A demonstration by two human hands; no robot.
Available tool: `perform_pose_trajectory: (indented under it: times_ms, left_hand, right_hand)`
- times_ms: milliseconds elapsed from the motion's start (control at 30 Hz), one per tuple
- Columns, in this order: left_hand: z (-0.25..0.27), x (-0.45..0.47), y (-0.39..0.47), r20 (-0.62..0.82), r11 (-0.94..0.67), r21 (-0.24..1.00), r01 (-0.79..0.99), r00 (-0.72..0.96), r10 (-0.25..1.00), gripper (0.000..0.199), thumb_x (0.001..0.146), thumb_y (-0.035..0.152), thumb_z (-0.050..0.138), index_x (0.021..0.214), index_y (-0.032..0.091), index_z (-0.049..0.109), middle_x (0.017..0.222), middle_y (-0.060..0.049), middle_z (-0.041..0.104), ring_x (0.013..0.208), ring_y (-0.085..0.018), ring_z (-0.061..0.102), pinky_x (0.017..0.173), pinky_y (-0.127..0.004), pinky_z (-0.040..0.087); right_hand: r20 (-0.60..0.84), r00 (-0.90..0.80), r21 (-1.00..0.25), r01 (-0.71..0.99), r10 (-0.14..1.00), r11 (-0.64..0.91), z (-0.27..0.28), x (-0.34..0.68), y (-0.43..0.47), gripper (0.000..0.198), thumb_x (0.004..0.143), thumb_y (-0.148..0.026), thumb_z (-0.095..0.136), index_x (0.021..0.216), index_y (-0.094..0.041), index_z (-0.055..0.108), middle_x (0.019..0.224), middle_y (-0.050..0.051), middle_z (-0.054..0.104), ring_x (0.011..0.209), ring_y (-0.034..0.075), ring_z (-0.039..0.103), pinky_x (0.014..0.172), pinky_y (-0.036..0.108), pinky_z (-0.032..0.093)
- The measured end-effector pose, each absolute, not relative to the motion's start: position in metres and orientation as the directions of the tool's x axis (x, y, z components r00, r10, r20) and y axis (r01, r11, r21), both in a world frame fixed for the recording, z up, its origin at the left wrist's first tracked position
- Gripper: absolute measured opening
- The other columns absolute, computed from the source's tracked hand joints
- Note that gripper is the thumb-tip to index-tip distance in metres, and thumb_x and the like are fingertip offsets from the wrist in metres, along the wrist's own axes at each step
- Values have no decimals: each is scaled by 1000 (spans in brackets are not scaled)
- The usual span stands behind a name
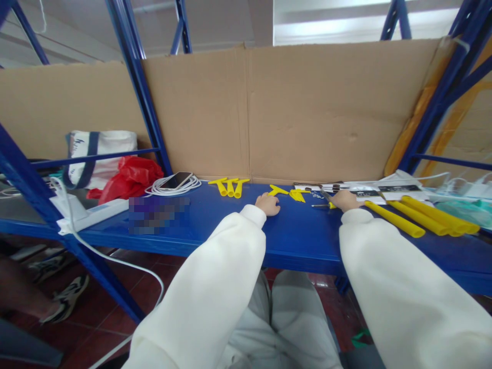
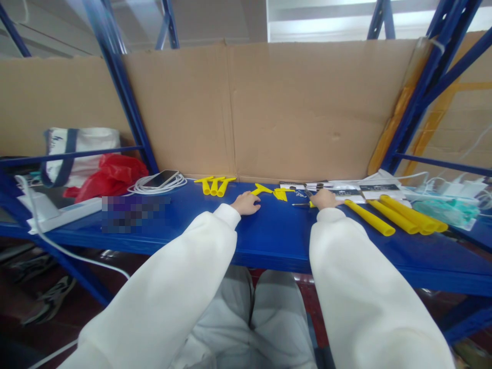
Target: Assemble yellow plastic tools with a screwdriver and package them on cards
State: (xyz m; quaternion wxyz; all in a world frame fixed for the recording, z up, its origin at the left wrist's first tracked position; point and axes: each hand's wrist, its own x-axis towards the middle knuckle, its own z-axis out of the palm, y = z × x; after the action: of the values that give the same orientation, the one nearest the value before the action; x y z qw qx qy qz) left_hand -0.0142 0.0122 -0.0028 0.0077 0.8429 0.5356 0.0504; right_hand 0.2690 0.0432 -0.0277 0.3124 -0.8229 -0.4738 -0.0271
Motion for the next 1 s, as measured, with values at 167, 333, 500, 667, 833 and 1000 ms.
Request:
perform_pose_trajectory:
  times_ms: [167,333,500,667,833,1000]
  left_hand:
    - [-3,-14,12,68,-434,51,900,430,900,43,94,34,46,132,24,62,147,-6,54,145,-27,35,115,-41,34]
    - [-6,-16,14,125,-415,67,908,405,906,44,92,30,47,134,26,60,152,-7,47,142,-27,39,114,-42,37]
    - [-6,-19,13,171,-323,118,939,301,938,50,86,15,49,134,23,59,135,-12,61,127,-26,56,106,-36,45]
    - [0,-18,4,237,-182,119,976,150,960,42,87,17,49,127,14,60,130,-16,63,122,-27,59,100,-37,48]
    - [2,-19,5,289,-110,127,986,69,955,39,86,21,53,122,12,61,134,-19,57,128,-30,52,103,-38,45]
    - [-3,-17,14,209,-323,131,937,293,933,47,89,17,46,136,16,52,142,-12,55,133,-23,51,108,-30,40]
  right_hand:
    - [382,533,-468,816,755,-339,-13,256,27,19,76,-29,62,89,-18,70,112,20,70,117,41,58,91,61,44]
    - [447,500,-514,822,742,-244,-3,243,19,15,83,-21,52,89,-20,65,104,15,70,111,34,60,99,60,37]
    - [504,395,-493,862,768,-121,-3,238,19,10,85,-26,51,80,-21,58,95,10,68,106,31,59,96,52,39]
    - [517,351,-474,877,780,-80,-5,238,20,10,84,-25,53,75,-22,56,93,9,69,103,30,60,92,48,42]
    - [537,310,-460,887,785,-36,-8,242,24,12,83,-29,56,73,-22,57,90,8,69,100,30,60,88,46,44]
    - [535,278,-440,898,798,-18,-9,244,24,14,84,-31,56,73,-23,59,92,8,71,99,29,61,87,43,45]
